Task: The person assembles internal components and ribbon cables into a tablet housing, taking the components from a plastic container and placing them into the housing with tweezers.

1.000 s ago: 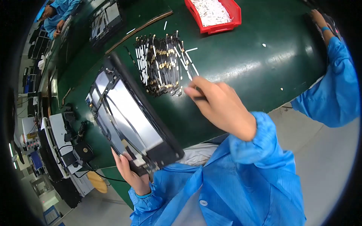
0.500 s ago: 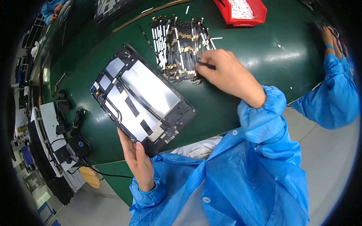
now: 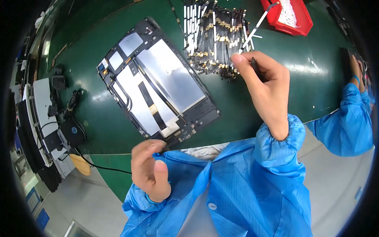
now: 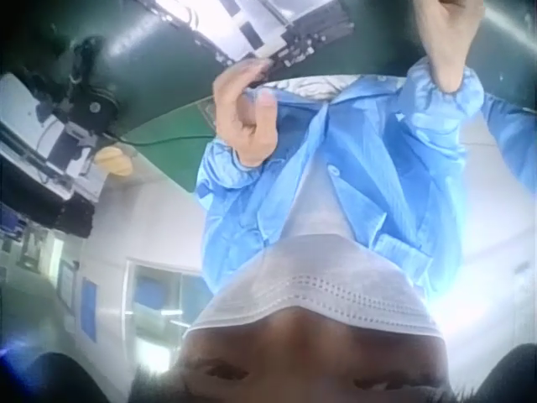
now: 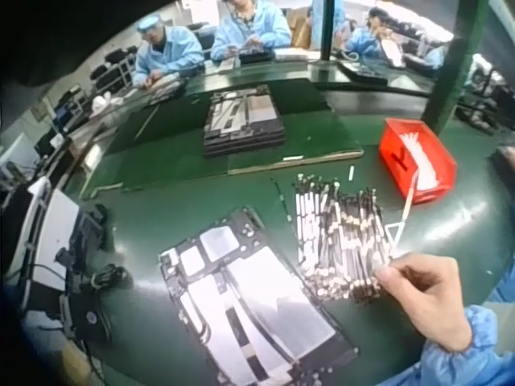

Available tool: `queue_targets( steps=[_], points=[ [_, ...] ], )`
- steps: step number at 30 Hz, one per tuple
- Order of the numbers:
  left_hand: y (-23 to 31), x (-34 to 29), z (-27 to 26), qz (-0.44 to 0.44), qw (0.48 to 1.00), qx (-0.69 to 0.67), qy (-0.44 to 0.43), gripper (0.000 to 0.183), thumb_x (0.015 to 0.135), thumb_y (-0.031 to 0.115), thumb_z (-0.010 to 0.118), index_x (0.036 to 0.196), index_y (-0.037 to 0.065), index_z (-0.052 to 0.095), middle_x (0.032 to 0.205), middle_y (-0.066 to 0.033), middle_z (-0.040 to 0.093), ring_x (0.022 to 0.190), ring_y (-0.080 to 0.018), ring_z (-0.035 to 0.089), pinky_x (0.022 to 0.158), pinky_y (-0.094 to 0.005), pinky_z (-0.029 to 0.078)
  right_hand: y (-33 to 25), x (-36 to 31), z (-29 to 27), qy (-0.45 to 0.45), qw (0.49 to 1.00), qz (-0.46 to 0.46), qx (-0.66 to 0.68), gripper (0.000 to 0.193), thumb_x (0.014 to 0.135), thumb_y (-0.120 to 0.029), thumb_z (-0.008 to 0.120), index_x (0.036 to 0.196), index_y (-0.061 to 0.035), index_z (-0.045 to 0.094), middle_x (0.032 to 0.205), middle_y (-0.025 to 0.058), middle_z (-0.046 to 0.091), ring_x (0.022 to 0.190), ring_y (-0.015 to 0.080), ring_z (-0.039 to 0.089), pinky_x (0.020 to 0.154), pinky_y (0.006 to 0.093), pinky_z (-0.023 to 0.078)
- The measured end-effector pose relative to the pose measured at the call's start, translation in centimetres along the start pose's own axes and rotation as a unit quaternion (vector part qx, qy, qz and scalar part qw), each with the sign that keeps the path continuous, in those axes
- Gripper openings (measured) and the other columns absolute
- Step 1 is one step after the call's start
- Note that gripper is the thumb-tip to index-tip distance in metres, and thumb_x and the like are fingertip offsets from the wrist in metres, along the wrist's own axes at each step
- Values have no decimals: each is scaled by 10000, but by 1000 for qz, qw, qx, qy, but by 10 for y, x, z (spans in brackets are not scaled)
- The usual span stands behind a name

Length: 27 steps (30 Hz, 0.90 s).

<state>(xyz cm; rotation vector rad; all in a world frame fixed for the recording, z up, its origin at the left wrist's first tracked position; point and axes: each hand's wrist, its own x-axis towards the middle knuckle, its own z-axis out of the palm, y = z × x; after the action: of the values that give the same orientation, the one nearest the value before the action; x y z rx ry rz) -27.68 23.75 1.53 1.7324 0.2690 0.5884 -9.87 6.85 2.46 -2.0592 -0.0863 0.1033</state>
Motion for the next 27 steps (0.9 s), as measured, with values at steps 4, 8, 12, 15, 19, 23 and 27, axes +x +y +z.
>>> queue_targets(
  steps=[4, 8, 12, 15, 19, 23, 27],
  points=[
    [11, 4, 8, -142, 975, -158, -66, 261, 875, 16, 578, 1123, -65, 592, 863, -141, 641, 718, -146, 603, 665, -236, 475, -27, -33, 6, -98, 992, -56, 52, 95, 804, -61, 686, 845, 25, 679, 700, 33, 651, 601, 49, 546, 521, 195, 396],
    [3, 0, 6, -247, 913, -282, -158, 243, 903, 66, 596, 1117, -49, 587, 876, -103, 627, 731, -108, 583, 671, -232, 464, -31, -65, 19, -264, 947, -131, 129, 120, 754, -38, 728, 865, 0, 700, 660, 79, 647, 514, 143, 594, 450, 240, 426],
    [3, -2, -2, -292, 870, -360, -166, 132, 924, 63, 563, 996, -43, 595, 862, -69, 592, 751, -98, 572, 660, -227, 455, -29, -75, 25, -300, 935, -81, 171, 132, 759, -30, 729, 879, 10, 694, 651, 88, 645, 524, 137, 600, 460, 235, 427],
    [7, -5, -5, -330, 859, -354, -164, 100, 927, 59, 555, 939, -38, 579, 842, -60, 582, 737, -89, 563, 649, -226, 451, -26, -79, 30, -310, 929, -72, 187, 125, 768, -24, 727, 880, 16, 691, 662, 82, 653, 535, 116, 595, 465, 229, 425],
    [2, -7, -18, -372, 783, -459, -193, 123, 948, 95, 529, 934, -22, 566, 851, -57, 588, 710, -75, 541, 608, -203, 419, -29, -77, 32, -354, 909, -17, 220, 100, 778, -21, 726, 861, 20, 690, 684, 71, 663, 544, 93, 581, 462, 209, 405],
    [-4, -6, -37, -378, 730, -480, -306, 172, 970, 139, 492, 930, -10, 567, 855, -63, 590, 682, -73, 525, 591, -184, 396, -29, -68, 34, -462, 836, -2, 296, 104, 783, -27, 727, 867, 18, 687, 744, 75, 672, 543, 62, 545, 438, 196, 353],
    [-14, -25, -58, -328, 846, -379, -183, 208, 978, 151, 455, 989, -8, 588, 986, -92, 590, 796, -110, 549, 670, -230, 438, -40, -65, 48, -440, 873, -55, 201, 107, 769, -10, 722, 840, 24, 649, 770, 91, 663, 514, 64, 506, 430, 213, 336]
  ],
)
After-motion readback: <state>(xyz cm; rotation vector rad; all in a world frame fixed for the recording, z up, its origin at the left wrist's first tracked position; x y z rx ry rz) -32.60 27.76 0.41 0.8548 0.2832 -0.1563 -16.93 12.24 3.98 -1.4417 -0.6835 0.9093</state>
